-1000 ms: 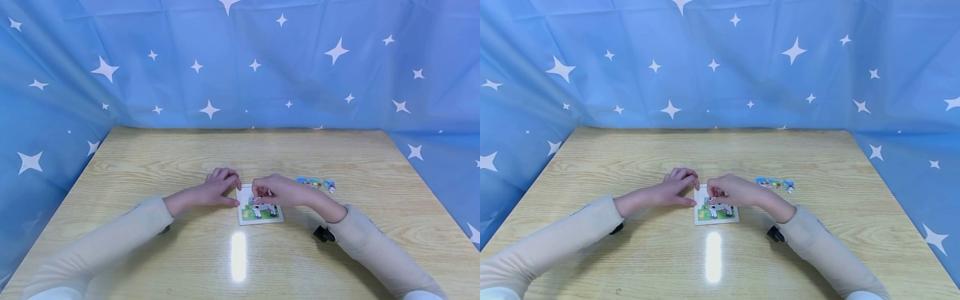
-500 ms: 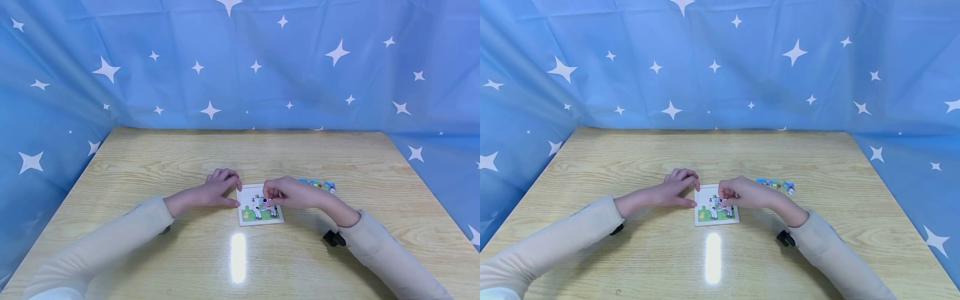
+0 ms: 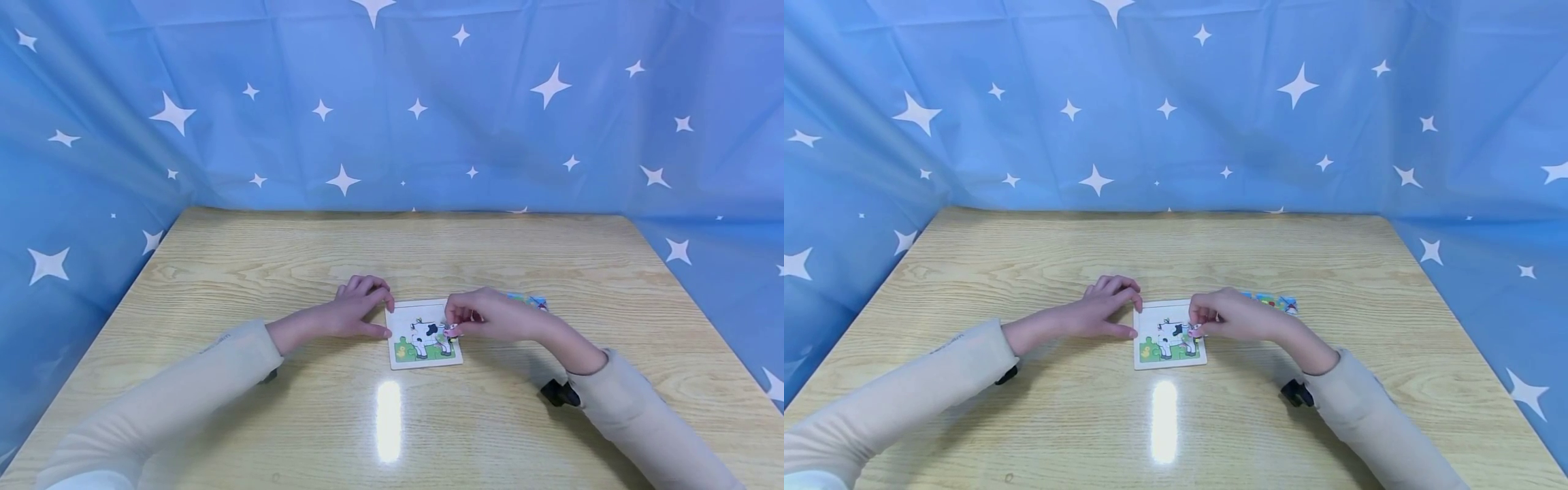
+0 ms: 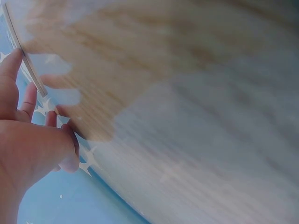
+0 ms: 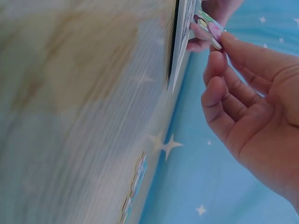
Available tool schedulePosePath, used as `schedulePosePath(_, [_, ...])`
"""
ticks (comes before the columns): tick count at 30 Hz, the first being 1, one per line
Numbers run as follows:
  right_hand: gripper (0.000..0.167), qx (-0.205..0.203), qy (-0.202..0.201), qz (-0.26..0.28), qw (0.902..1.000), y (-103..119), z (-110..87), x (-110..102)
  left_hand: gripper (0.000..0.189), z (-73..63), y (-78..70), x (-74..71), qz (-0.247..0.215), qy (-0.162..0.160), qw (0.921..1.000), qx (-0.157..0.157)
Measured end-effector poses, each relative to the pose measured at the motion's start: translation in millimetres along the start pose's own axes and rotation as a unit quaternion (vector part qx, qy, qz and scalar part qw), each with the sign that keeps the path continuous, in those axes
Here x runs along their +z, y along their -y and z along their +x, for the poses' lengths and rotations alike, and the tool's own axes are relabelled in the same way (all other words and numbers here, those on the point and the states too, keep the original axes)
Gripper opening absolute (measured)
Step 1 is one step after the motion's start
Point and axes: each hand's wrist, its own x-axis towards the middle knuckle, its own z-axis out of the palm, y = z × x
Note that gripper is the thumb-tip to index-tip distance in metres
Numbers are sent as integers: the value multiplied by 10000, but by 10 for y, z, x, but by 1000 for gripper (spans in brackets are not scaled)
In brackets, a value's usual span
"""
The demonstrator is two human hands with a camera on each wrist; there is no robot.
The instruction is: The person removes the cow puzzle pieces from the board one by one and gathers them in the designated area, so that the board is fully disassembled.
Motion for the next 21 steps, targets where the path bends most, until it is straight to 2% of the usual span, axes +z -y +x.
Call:
schedulePosePath(12, [13,90,-158,-45,9998,-64,-168,-67,35,10,8,-4,-26,15,10000,30])
schedulePosePath(21, [9,324,-231,2,9992,-134,-297,-71,35,-3,-3,-7,-60,16,10000,27])
